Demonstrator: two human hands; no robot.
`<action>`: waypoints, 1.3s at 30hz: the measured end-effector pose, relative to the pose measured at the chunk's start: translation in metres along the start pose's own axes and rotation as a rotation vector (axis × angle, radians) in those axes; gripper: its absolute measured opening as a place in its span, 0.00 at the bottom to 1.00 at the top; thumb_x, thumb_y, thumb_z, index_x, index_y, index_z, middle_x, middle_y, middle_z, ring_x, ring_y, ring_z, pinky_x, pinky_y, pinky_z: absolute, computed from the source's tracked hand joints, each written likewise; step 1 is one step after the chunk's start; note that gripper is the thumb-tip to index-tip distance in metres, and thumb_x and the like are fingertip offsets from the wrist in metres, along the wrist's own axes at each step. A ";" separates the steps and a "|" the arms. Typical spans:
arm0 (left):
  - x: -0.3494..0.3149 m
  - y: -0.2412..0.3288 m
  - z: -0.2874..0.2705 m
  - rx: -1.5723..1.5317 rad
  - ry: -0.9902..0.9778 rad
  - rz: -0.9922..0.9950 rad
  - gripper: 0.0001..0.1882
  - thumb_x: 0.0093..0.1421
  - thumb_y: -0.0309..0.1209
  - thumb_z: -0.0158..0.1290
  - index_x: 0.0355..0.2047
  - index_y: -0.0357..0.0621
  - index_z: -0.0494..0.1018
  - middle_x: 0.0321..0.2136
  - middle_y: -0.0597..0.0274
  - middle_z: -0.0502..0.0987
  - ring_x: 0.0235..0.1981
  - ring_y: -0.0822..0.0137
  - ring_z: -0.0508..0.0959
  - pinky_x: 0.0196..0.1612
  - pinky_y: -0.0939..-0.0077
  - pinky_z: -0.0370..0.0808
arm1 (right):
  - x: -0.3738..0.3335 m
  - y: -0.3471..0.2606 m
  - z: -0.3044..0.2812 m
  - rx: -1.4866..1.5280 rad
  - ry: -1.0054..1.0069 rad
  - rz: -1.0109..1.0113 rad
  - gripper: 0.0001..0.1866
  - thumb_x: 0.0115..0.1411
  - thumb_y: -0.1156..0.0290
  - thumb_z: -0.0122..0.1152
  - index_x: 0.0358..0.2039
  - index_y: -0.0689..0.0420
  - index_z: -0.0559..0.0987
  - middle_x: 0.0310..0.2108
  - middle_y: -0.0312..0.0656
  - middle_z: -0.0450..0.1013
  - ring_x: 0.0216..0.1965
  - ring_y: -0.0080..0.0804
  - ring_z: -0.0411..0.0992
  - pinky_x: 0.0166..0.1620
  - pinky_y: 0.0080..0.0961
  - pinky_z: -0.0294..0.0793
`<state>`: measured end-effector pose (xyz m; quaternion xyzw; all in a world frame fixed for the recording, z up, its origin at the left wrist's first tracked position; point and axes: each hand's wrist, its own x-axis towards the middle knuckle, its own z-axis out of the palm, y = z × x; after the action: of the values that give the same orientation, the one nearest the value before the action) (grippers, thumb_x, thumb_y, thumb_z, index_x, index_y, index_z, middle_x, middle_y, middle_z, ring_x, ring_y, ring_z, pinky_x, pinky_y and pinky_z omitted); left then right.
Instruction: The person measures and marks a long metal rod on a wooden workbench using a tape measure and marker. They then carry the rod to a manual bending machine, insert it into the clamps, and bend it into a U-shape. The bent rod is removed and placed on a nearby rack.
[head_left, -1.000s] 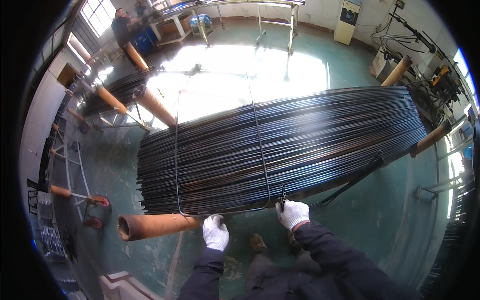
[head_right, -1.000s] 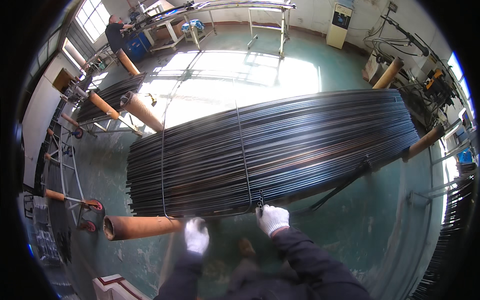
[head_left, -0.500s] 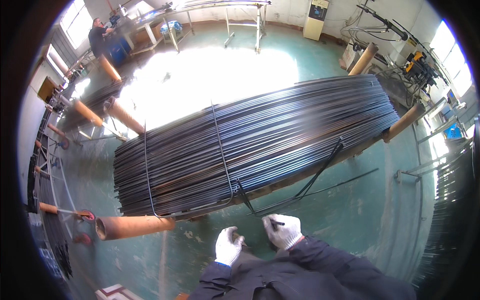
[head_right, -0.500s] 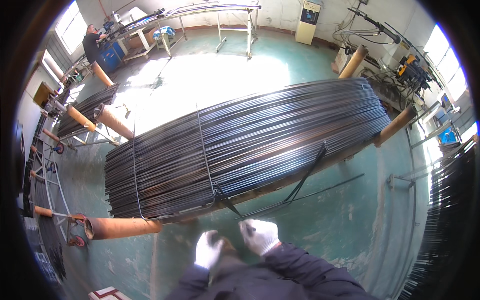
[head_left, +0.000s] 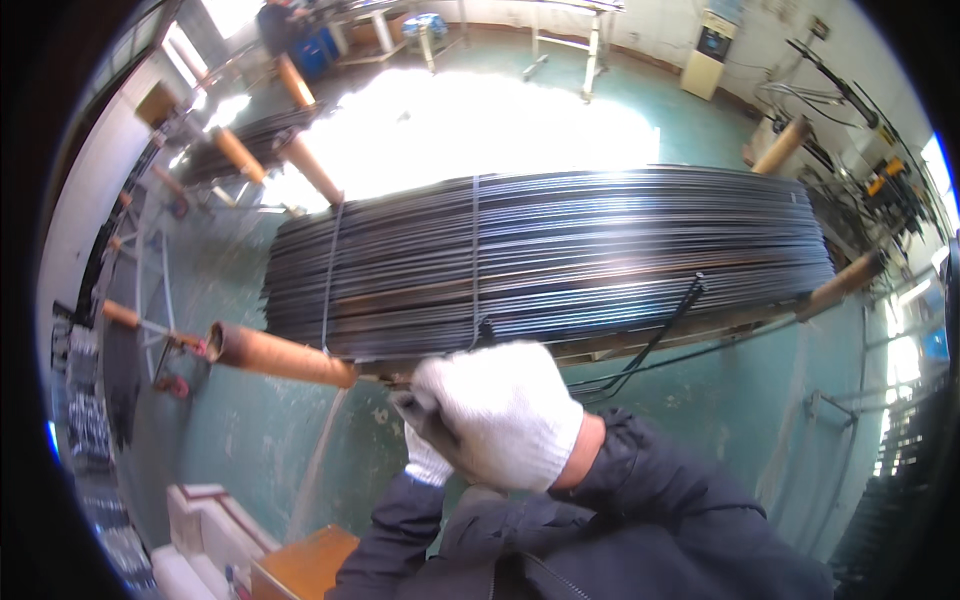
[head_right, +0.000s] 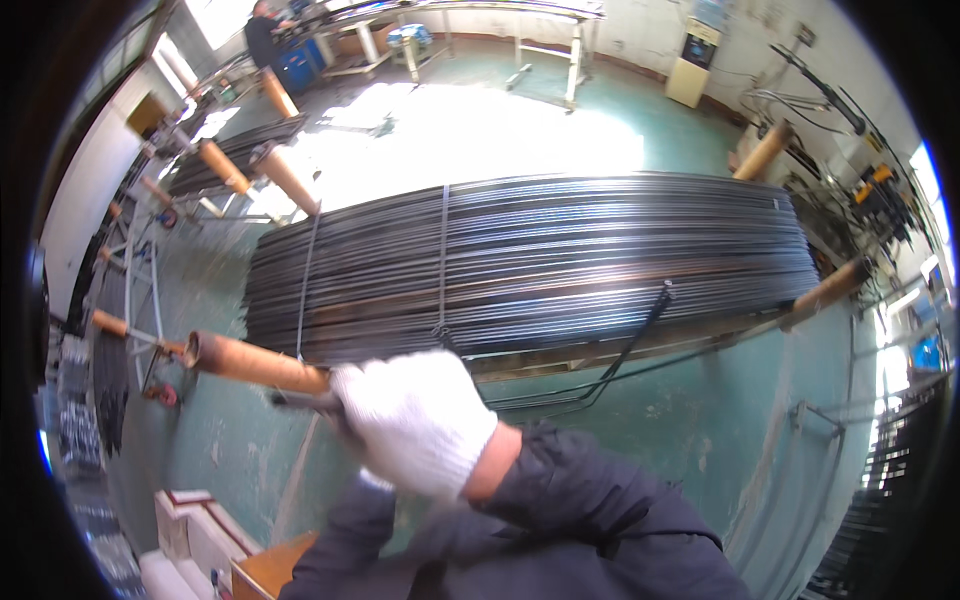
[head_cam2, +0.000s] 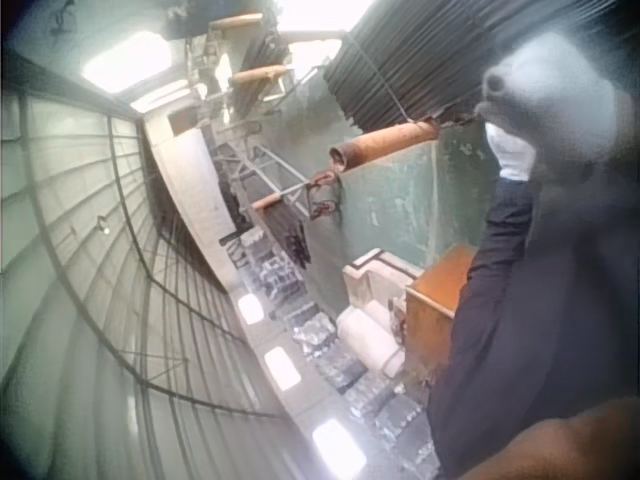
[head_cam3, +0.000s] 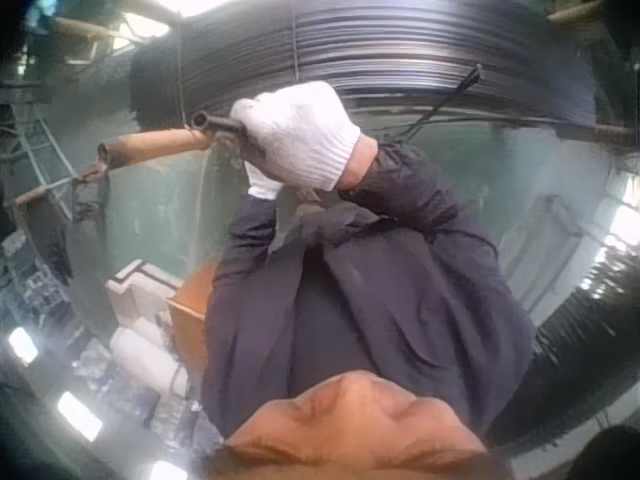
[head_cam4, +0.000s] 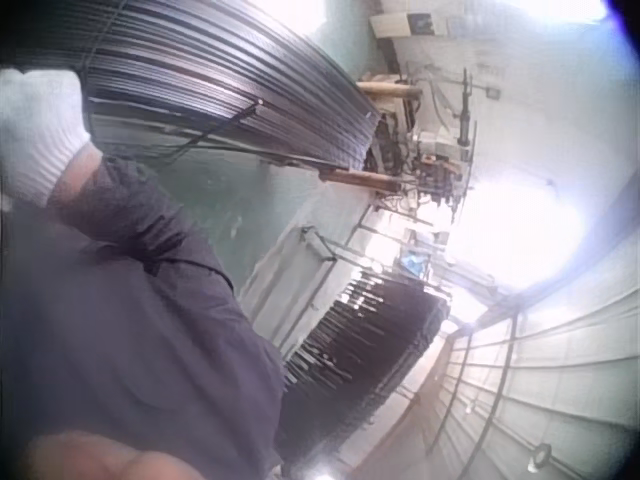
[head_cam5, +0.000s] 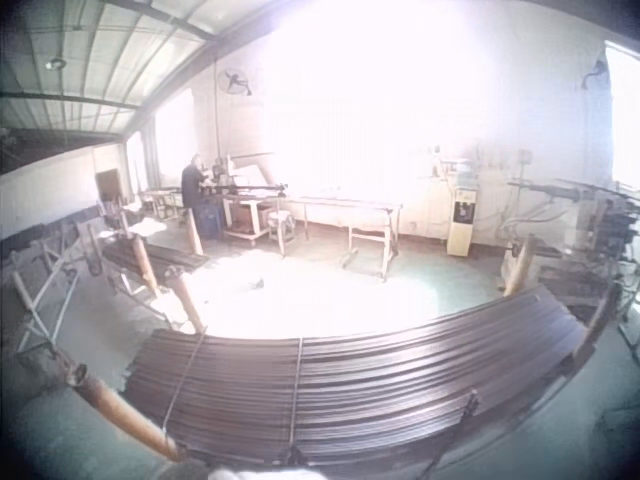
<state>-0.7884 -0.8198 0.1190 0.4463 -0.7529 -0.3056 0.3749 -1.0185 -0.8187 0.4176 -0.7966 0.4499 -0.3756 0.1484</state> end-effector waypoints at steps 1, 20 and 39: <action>0.006 0.010 -0.015 0.675 0.081 0.240 0.33 0.83 0.46 0.56 0.78 0.44 0.61 0.58 0.46 0.82 0.53 0.46 0.86 0.52 0.52 0.85 | 0.012 -0.003 -0.003 0.110 0.031 -0.019 0.12 0.69 0.64 0.77 0.45 0.55 0.84 0.29 0.42 0.83 0.28 0.44 0.85 0.34 0.40 0.84; 0.085 0.205 -0.256 -0.470 0.566 0.026 0.09 0.84 0.34 0.61 0.50 0.41 0.82 0.40 0.66 0.83 0.36 0.72 0.83 0.46 0.69 0.85 | -0.165 0.181 0.126 -0.034 0.502 0.894 0.29 0.72 0.61 0.79 0.67 0.62 0.82 0.51 0.50 0.87 0.51 0.38 0.85 0.60 0.38 0.83; -0.030 0.359 -0.525 -0.071 0.853 0.340 0.18 0.89 0.37 0.48 0.62 0.37 0.80 0.49 0.58 0.83 0.49 0.67 0.85 0.59 0.67 0.86 | 0.096 0.099 0.137 0.793 0.501 0.016 0.25 0.89 0.47 0.52 0.60 0.57 0.84 0.27 0.26 0.73 0.22 0.13 0.67 0.24 0.17 0.71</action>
<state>-0.4982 -0.7092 0.6748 0.3891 -0.5827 -0.0544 0.7114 -0.9479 -0.9668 0.3128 -0.5597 0.2997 -0.6980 0.3311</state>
